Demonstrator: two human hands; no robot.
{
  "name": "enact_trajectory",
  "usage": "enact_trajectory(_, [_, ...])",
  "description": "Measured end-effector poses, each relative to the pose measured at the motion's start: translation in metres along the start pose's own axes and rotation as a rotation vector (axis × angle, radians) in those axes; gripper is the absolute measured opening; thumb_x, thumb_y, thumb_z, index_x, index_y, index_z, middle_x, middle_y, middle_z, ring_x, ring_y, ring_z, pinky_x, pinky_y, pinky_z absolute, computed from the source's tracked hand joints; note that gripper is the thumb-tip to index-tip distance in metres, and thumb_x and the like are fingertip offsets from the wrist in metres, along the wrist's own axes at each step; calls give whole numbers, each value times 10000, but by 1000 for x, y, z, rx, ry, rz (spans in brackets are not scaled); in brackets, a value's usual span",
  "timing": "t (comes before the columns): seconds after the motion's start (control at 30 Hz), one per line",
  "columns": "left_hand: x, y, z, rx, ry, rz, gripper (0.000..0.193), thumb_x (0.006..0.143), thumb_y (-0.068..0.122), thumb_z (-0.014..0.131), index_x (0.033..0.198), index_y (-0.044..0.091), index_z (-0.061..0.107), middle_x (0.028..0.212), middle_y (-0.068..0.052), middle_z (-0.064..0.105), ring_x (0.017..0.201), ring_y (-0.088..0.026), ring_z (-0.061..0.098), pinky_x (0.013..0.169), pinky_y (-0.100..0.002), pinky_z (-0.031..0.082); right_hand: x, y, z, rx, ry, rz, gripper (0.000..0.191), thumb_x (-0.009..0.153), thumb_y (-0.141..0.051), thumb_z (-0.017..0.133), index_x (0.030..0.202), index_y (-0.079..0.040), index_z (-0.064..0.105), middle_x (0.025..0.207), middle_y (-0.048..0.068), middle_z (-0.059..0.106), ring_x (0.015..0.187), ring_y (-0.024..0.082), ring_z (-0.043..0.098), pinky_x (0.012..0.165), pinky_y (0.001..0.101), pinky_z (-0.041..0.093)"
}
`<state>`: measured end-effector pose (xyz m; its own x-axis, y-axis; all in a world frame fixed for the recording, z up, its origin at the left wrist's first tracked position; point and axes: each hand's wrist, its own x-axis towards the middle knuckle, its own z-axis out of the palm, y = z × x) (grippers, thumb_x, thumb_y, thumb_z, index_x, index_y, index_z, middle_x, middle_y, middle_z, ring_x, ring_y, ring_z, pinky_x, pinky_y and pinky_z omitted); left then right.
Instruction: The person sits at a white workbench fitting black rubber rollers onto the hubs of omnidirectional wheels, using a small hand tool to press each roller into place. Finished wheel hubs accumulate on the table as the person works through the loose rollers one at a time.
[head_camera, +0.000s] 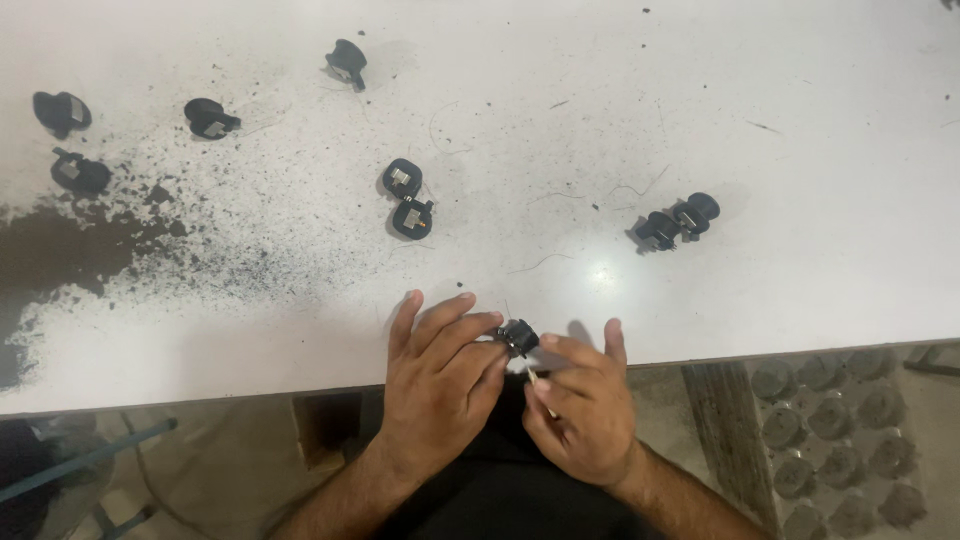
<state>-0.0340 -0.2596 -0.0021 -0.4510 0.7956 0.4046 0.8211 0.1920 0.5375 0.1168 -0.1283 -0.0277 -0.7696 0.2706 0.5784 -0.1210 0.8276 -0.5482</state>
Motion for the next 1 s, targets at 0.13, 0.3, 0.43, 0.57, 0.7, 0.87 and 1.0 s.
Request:
enact_trajectory(0.13, [1,-1,-3,-51,-21,-36,83,886,137,769,923,137,695,1180,19,727,1298,-194,587,1252,-524,237,0,4,5,59,-12,-39,406,848,44,769,1171,-78,558,956,37,658,1209,272,689,1282,598,190])
enact_trajectory(0.3, [2,-8,-4,-94,-33,-34,72,896,127,751,958,129,715,1181,22,729,1304,-200,581,1247,-531,227,4,0,10,10,19,-30,358,851,59,772,1124,-72,581,963,44,664,1170,249,708,1276,580,198])
enact_trajectory(0.43, [-1,-8,-7,-122,-59,-48,79,905,123,743,980,128,720,1194,18,732,1319,-214,577,1242,-539,221,7,-4,12,-61,-16,11,339,807,40,794,1053,-108,616,955,39,663,1138,227,698,1267,588,228])
enact_trajectory(0.57, [-5,-5,-10,-130,-35,-81,104,881,120,746,966,122,686,1190,-29,736,1317,-236,586,1234,-542,235,11,-10,3,-17,18,-11,283,848,32,778,1073,-82,651,1006,43,654,1182,243,683,1286,583,212])
enact_trajectory(0.7, [-9,-3,-9,-117,9,-98,274,871,158,782,1099,60,667,1087,-39,702,1193,-218,611,1220,-577,256,22,-10,-10,-174,62,31,267,843,-61,774,1102,-104,723,1035,40,654,1226,275,615,1299,590,109])
enact_trajectory(0.87, [-10,2,-5,110,112,-10,217,902,142,809,1081,111,692,1080,-17,592,1109,-207,594,1212,-575,341,36,-12,-12,-258,-49,176,478,760,-297,879,1154,-69,733,1048,89,632,1288,336,510,1239,634,59])
enact_trajectory(1.0, [-7,7,-9,33,129,-2,208,843,121,802,997,153,667,1174,-9,587,1205,-236,592,1180,-551,363,39,-12,-14,-259,-49,152,413,775,-246,889,1131,-89,752,1051,51,649,1307,294,522,1250,655,65])
